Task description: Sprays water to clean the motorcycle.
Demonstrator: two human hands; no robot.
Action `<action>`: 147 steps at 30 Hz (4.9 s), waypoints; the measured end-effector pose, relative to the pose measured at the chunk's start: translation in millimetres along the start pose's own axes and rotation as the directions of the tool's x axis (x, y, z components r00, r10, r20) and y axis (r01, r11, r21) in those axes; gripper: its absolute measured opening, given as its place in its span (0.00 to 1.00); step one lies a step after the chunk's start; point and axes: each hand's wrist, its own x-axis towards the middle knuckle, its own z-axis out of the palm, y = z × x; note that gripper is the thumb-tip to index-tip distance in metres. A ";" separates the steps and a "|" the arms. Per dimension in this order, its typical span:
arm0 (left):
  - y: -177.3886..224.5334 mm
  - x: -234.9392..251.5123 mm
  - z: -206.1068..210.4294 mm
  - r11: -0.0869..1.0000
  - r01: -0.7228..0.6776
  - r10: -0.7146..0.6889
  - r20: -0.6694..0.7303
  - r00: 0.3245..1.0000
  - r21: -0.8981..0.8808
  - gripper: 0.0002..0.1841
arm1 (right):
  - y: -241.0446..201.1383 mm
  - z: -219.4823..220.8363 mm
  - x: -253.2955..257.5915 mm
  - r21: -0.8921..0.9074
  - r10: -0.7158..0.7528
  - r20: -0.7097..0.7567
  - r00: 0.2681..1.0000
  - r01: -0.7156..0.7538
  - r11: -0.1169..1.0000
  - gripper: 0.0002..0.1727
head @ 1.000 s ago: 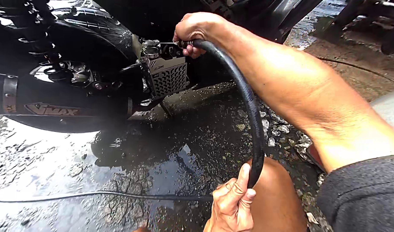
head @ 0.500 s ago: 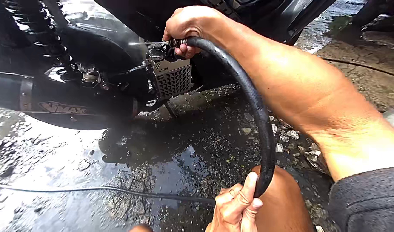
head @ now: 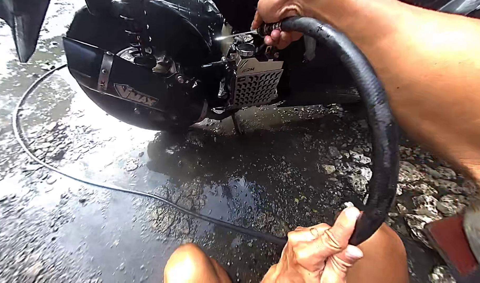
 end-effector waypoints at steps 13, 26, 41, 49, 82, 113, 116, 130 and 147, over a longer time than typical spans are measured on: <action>12.5 22.7 -13.0 0.991 -0.124 0.120 -0.090 0.989 -0.046 0.21 | -70.7 74.6 -41.3 -0.266 -0.329 0.307 0.893 0.412 0.871 0.12; 37.8 37.1 -37.9 0.985 -0.073 0.014 -0.349 0.937 -0.158 0.26 | -119.3 145.8 -38.6 -0.432 -0.180 0.133 0.975 0.221 0.875 0.04; 61.8 62.7 -47.8 0.986 -0.058 0.001 -0.345 0.939 -0.154 0.27 | -132.4 160.9 -15.1 -0.381 -0.044 0.110 0.993 0.083 0.921 0.01; 70.9 57.9 -53.1 0.966 -0.044 -0.040 -0.316 0.948 -0.254 0.28 | -135.8 163.7 -21.8 -0.412 -0.053 0.103 0.993 0.091 0.907 0.03; 29.0 43.5 -34.9 0.970 -0.144 0.083 -0.289 0.954 -0.196 0.25 | -110.3 160.7 -13.3 -0.520 -0.079 0.094 0.992 0.117 0.846 0.05; 4.7 10.2 4.6 0.981 -0.019 0.000 -0.097 0.995 -0.194 0.24 | -5.5 79.7 -45.0 -0.432 0.117 0.077 0.990 -0.073 0.899 0.10; 7.6 11.0 2.1 0.977 -0.023 -0.005 -0.130 0.992 -0.210 0.25 | -11.7 89.3 -25.4 -0.487 0.171 0.000 0.985 -0.149 0.861 0.09; -0.5 -18.2 11.5 0.991 0.027 -0.031 -0.034 0.999 -0.128 0.21 | 1.4 93.8 -25.9 -0.570 0.016 0.073 0.997 0.029 0.821 0.12; -36.8 -68.0 12.8 0.939 0.253 -0.291 0.147 0.945 0.233 0.23 | 198.8 -25.8 20.9 0.472 0.505 -0.049 0.862 -0.425 0.772 0.07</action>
